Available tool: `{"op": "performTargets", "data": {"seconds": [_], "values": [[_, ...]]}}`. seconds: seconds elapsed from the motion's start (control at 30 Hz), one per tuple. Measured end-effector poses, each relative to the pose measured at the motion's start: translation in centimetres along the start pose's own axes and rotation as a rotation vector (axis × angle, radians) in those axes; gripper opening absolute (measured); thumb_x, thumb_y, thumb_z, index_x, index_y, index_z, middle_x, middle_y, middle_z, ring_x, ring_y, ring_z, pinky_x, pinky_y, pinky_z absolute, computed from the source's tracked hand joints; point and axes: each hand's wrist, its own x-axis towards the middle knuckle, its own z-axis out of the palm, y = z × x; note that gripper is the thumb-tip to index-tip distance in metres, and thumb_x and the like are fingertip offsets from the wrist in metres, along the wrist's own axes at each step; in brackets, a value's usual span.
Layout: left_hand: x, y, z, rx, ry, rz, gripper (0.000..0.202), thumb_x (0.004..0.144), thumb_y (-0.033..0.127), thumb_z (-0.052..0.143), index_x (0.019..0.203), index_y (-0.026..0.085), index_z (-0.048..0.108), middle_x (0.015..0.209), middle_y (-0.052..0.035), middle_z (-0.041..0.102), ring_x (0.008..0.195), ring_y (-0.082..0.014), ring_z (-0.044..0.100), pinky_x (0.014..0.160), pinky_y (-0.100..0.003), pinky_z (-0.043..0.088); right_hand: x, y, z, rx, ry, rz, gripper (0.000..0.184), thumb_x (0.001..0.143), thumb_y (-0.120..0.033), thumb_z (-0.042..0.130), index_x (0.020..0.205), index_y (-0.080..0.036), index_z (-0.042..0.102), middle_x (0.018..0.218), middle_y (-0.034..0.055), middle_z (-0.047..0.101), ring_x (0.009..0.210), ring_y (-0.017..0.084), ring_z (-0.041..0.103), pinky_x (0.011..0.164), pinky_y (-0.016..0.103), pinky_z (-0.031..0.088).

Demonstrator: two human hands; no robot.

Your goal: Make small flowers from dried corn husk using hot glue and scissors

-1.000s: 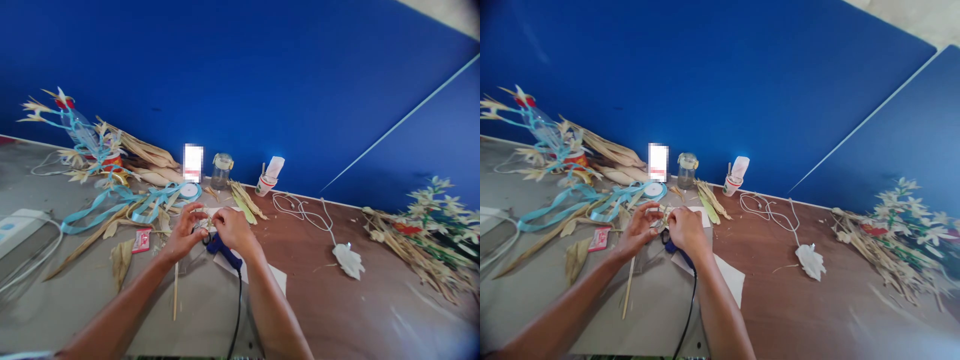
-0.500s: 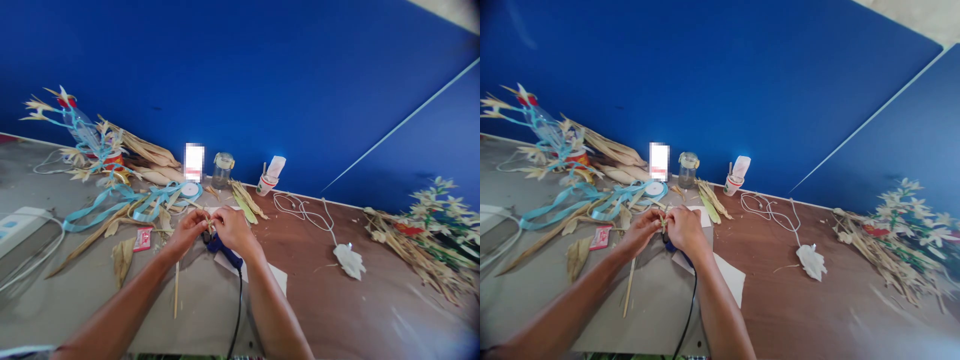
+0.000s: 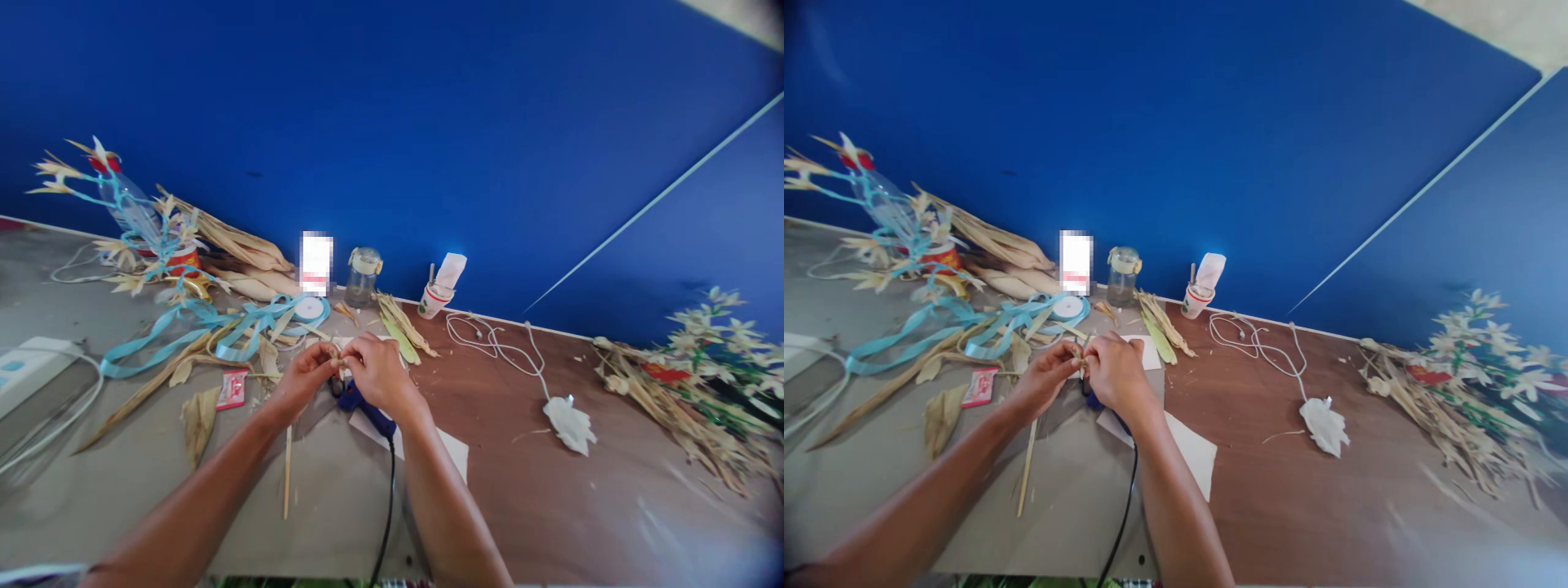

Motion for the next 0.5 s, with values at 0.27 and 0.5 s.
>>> {"op": "performTargets", "data": {"seconds": [0.27, 0.5], "values": [[-0.07, -0.05, -0.13, -0.052, -0.022, -0.044, 0.015, 0.071, 0.029, 0.07, 0.077, 0.018, 0.061, 0.068, -0.0002, 0.057, 0.061, -0.0116, 0.053, 0.06, -0.025, 0.042, -0.1, -0.18, -0.17, -0.001, 0.018, -0.021, 0.016, 0.079, -0.012, 0.05, 0.075, -0.019, 0.063, 0.079, 0.0001, 0.063, 0.076, 0.014, 0.054, 0.076, 0.03, 0.026], [-0.22, 0.39, -0.22, -0.114, -0.103, -0.097, 0.021, 0.068, 0.035, 0.072, 0.074, 0.017, 0.064, 0.067, -0.0015, 0.057, 0.063, -0.0126, 0.052, 0.064, -0.026, 0.04, -0.15, 0.01, -0.11, 0.008, 0.015, -0.05, 0.016, 0.08, -0.012, 0.048, 0.076, -0.019, 0.062, 0.082, 0.0006, 0.063, 0.078, 0.014, 0.054, 0.077, 0.03, 0.026]]}}
